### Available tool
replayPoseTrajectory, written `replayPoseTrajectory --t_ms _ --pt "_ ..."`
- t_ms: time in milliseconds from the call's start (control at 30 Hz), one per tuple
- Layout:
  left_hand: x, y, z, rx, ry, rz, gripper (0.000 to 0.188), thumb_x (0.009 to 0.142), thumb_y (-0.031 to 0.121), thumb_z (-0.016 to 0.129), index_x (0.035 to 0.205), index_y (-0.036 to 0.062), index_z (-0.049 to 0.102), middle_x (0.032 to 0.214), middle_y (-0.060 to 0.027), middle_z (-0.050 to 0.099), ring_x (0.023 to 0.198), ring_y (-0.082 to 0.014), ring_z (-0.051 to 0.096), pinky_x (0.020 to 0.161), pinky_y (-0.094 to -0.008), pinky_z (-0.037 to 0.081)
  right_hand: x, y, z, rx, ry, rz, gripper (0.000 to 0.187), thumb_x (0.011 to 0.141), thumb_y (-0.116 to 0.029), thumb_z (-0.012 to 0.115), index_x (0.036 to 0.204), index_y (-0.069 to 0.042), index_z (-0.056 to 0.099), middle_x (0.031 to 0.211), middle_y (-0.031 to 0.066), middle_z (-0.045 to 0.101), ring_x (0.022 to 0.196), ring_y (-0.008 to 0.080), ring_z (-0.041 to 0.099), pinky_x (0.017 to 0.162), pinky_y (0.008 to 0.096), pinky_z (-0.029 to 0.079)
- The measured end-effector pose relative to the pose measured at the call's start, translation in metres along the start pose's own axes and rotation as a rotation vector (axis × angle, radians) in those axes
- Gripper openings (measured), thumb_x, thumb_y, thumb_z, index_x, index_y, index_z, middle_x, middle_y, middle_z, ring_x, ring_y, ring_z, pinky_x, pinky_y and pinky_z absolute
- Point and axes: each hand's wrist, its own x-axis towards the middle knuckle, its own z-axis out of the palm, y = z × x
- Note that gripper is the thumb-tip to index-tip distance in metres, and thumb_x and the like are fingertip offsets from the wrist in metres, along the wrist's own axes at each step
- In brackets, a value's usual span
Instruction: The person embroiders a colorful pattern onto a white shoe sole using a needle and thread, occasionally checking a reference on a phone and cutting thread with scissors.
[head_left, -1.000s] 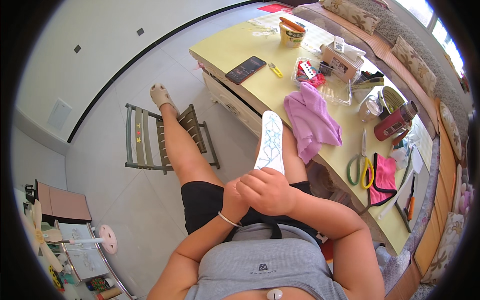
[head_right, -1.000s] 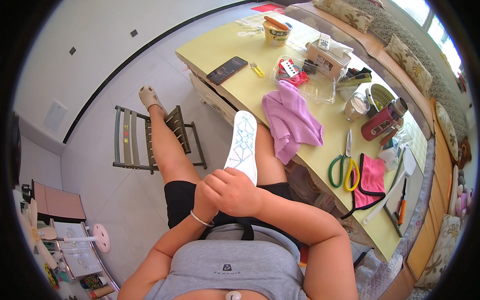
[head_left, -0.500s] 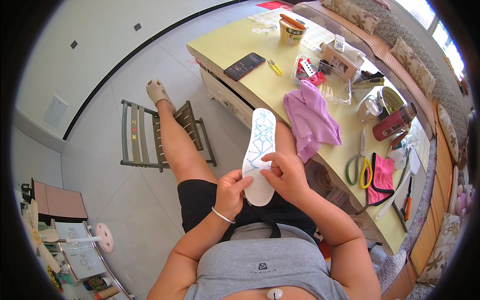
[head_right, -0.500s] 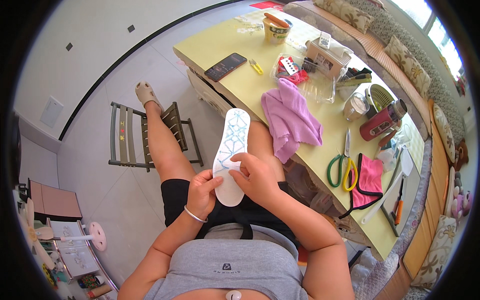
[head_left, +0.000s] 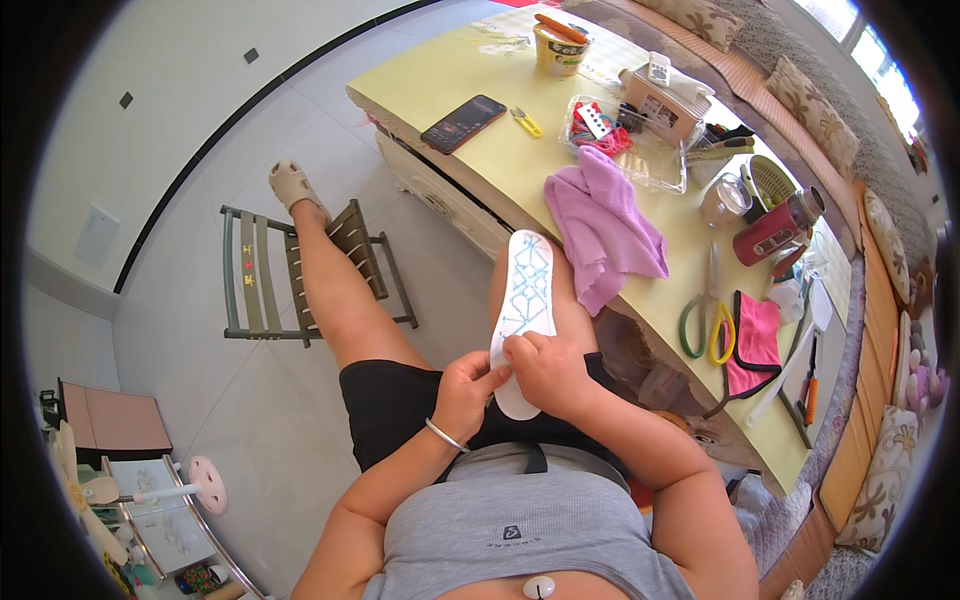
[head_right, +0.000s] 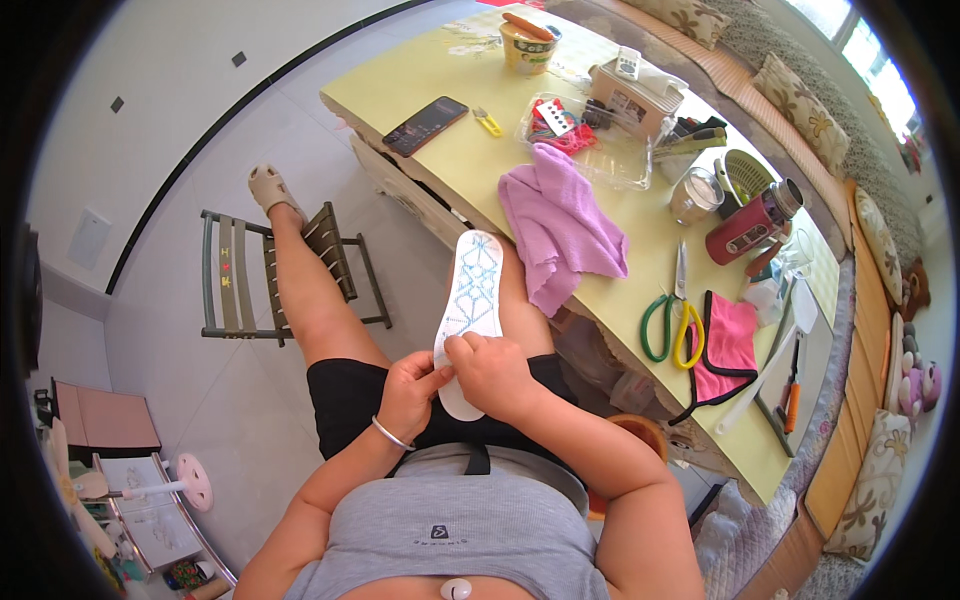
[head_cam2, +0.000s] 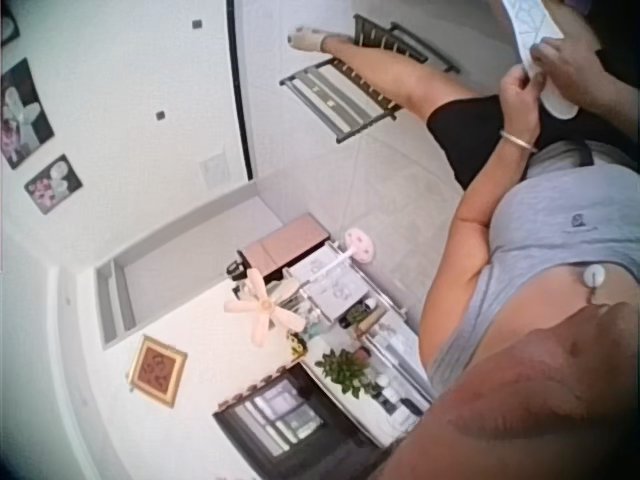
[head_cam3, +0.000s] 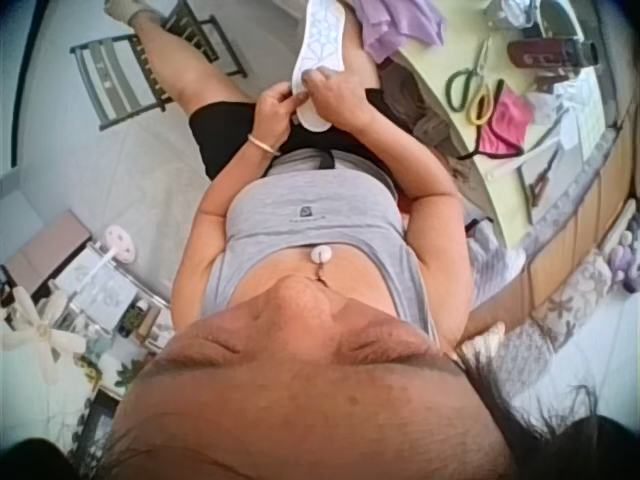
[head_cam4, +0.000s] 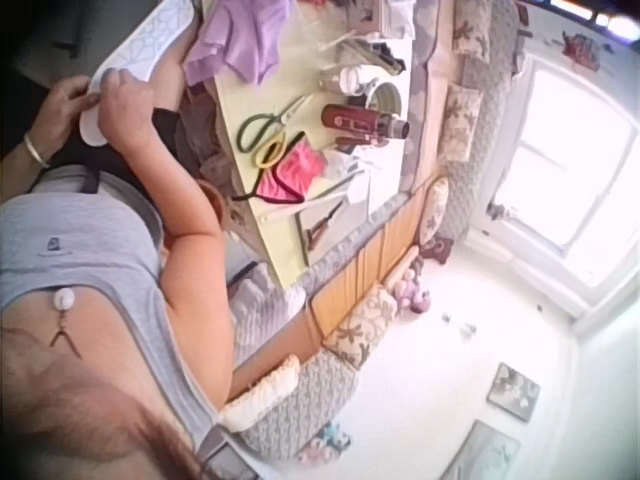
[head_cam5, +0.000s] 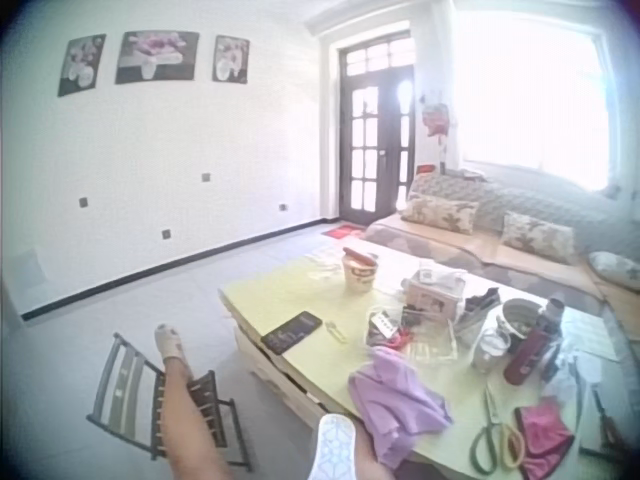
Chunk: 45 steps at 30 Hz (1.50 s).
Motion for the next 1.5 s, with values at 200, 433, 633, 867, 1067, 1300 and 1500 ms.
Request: replayPoseTrajectory --t_ms 200,433,633,867,1067,1300,1500 --pt "0.005 -0.026 -0.004 0.101 -0.064 -0.231 0.015 0.09 0.007 0.066 0.103 -0.0014 0.065 0.093 -0.0052 0.068 0.08 -0.0109 0.064 0.069 -0.0238 0.051 0.0 0.001 -0.024 0.404 0.051 0.363 0.018 0.085 -0.009 0.066 0.102 -0.005 0.06 0.078 0.0124 0.063 0.069 0.0301 0.064 0.059 0.0396 0.049" --pt "0.008 -0.021 0.005 0.5 -0.111 -0.132 0.017 0.089 0.012 0.069 0.098 -0.0019 0.064 0.082 -0.005 0.068 0.066 -0.0088 0.063 0.055 -0.0219 0.05 -0.013 0.081 -0.06 0.366 0.541 0.495 0.005 0.087 -0.002 0.064 0.093 -0.001 0.065 0.076 0.0078 0.063 0.064 0.015 0.058 0.06 0.0282 0.047" --pt "0.012 -0.023 0.017 0.495 -0.133 -0.164 0.018 0.086 0.013 0.073 0.089 -0.0007 0.061 0.074 -0.0039 0.066 0.057 -0.0074 0.058 0.051 -0.021 0.046 -0.048 0.14 -0.08 -0.332 0.52 0.645 0.005 0.085 -0.009 0.063 0.084 -0.004 0.065 0.078 0.0126 0.064 0.068 0.0291 0.061 0.062 0.0388 0.048" --pt "0.011 -0.018 0.019 0.804 -0.066 0.174 0.029 0.079 0.012 0.078 0.094 -0.002 0.057 0.076 -0.0064 0.064 0.062 -0.0091 0.06 0.057 -0.0232 0.049 -0.057 0.151 -0.079 -0.51 0.437 0.58 0.019 0.079 -0.011 0.067 0.098 -0.006 0.067 0.089 0.0112 0.065 0.089 0.0325 0.06 0.078 0.0435 0.048" --pt "0.004 -0.016 0.01 0.785 0.046 0.295 0.032 0.076 0.006 0.078 0.1 -0.0004 0.057 0.089 -0.0083 0.06 0.062 -0.0109 0.058 0.058 -0.025 0.05 -0.082 0.135 -0.102 -0.603 0.481 0.722 0.035 0.077 -0.013 0.072 0.11 -0.004 0.065 0.107 0.0165 0.06 0.1 0.0356 0.057 0.086 0.0443 0.047" --pt "0.007 -0.003 0.021 1.105 -0.015 0.697 0.037 0.072 0.002 0.075 0.107 0.0033 0.063 0.096 -0.0101 0.057 0.073 -0.0211 0.059 0.064 -0.0303 0.05 -0.108 0.135 -0.109 -0.568 0.329 0.935 0.041 0.079 -0.015 0.069 0.115 0.003 0.058 0.107 0.0238 0.059 0.1 0.0409 0.056 0.087 0.0462 0.046" --pt "0.014 -0.005 0.026 1.308 -0.074 0.911 0.02 0.076 0.001 0.07 0.096 0.0022 0.067 0.088 -0.0095 0.058 0.075 -0.0254 0.061 0.065 -0.0341 0.05 -0.11 0.16 -0.137 -0.307 0.334 1.071 0.041 0.077 -0.011 0.07 0.112 0.007 0.057 0.096 0.0206 0.065 0.09 0.0323 0.065 0.081 0.0395 0.052"
